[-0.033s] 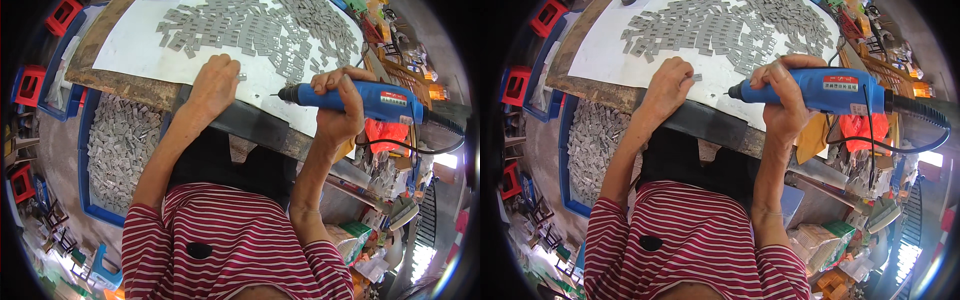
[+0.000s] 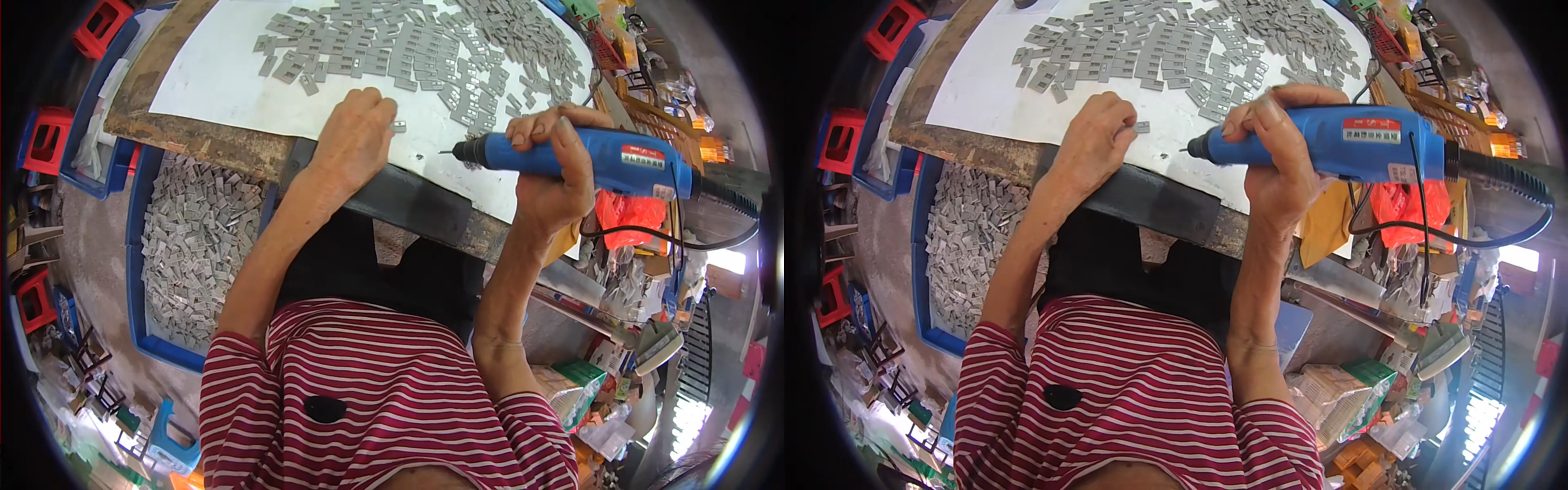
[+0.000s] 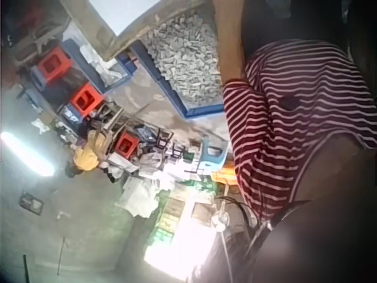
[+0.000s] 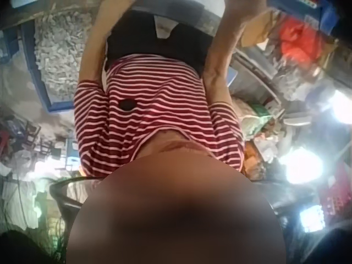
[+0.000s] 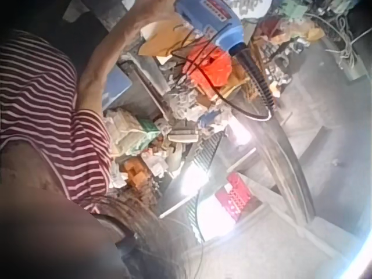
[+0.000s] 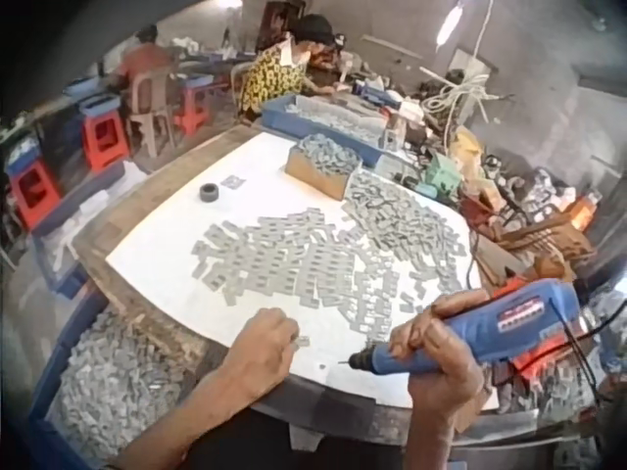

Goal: Using an electric screwdriver to assemble or process small metal hardware components at a workbench.

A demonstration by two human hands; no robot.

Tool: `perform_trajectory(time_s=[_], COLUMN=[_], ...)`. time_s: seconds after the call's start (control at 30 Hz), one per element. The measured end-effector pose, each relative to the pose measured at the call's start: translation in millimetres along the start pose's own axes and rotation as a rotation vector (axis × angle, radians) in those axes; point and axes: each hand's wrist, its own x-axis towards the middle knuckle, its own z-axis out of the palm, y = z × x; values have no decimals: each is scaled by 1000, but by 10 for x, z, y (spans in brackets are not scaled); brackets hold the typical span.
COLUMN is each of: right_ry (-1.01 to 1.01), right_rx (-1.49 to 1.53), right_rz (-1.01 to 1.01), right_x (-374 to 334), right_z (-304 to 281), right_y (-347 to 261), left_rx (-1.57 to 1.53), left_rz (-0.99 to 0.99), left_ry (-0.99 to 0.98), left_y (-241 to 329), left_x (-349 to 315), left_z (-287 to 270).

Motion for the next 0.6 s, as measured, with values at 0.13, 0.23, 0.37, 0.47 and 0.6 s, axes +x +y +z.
perform_trajectory(time_s=[0.13,0.23,0.37,0.47,0.6], right_ry=[-76,-63,-99,-133,-133], right_rx=[-137,-26,-92,-85,-95], right_rz=[34,41,33,26,27], right_x=[63,160,228,275,293], right_z=[111,204,306,322,371], right_y=[66,151,275,362,417], left_rx=[-80,-121,-157,-178,-170], left_rz=[-7,-14,-43,-66,-77], left_ry=[-24,-30,-35,-50,-41], left_y=[-2,-16,-30,-38,-35], left_x=[43,60,66,92,90], left_z=[77,80,83,79,79])
